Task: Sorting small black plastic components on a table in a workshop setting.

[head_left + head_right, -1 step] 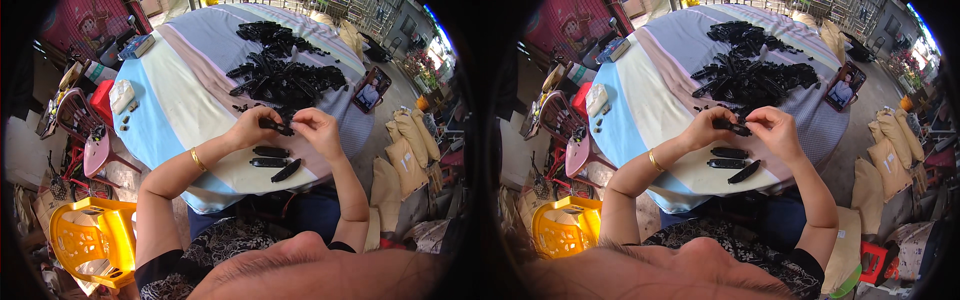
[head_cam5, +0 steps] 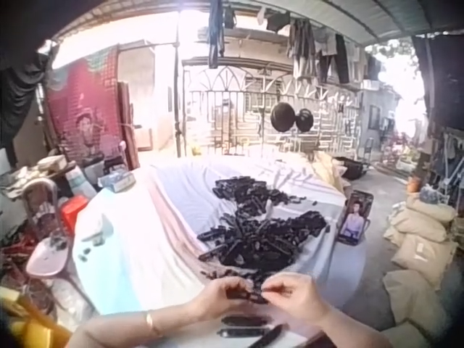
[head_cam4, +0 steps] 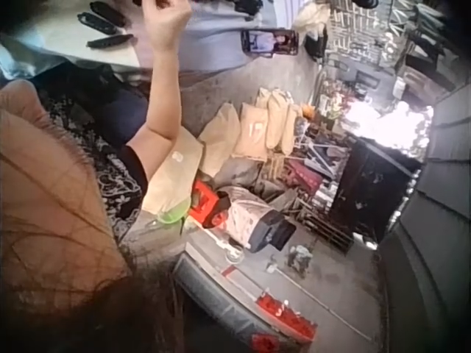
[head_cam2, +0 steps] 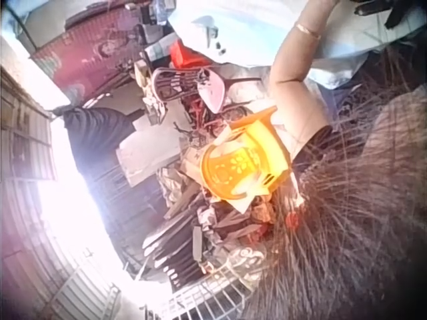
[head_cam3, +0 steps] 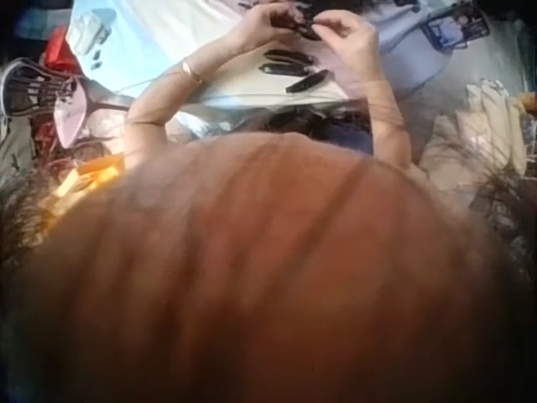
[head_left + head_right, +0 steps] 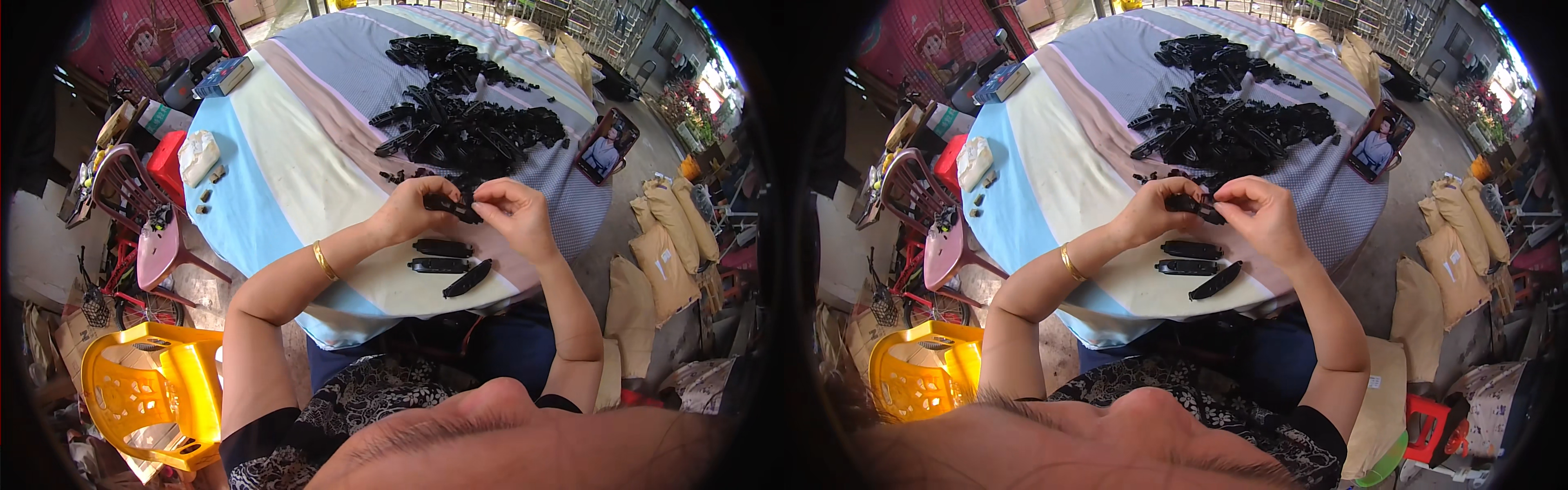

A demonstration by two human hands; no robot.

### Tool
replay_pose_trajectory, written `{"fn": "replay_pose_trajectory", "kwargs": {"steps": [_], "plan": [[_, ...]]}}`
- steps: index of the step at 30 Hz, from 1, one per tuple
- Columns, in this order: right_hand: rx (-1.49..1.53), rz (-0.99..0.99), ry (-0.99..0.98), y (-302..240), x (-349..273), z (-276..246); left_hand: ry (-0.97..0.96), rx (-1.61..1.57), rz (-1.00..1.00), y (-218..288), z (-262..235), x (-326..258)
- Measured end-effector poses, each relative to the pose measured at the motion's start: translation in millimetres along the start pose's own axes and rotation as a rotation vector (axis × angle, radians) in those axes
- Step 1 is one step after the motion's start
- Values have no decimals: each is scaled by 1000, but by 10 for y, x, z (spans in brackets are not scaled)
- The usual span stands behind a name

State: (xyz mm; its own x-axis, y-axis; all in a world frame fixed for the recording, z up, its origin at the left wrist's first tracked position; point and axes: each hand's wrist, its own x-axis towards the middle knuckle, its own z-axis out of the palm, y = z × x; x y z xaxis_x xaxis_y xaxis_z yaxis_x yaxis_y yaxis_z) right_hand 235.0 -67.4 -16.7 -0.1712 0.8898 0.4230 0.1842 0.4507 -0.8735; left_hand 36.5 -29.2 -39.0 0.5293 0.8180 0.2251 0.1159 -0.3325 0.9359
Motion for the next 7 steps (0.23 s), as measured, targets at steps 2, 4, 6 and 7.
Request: {"fn": "replay_pose_trajectory", "kwargs": {"steps": [2,4,6,7], "plan": [[-136,-125,-23,-88,5,34,-72,-260,-234,92,30,-33],[-271,-251,-50,-120,3,55,-64,-304,-222,60,27,-37],[-360,-298,14,-130,-3,80,-55,-329,-234,50,10,-47],[-360,-299,12,-127,4,78,-57,-311,-258,52,7,-41]]}}
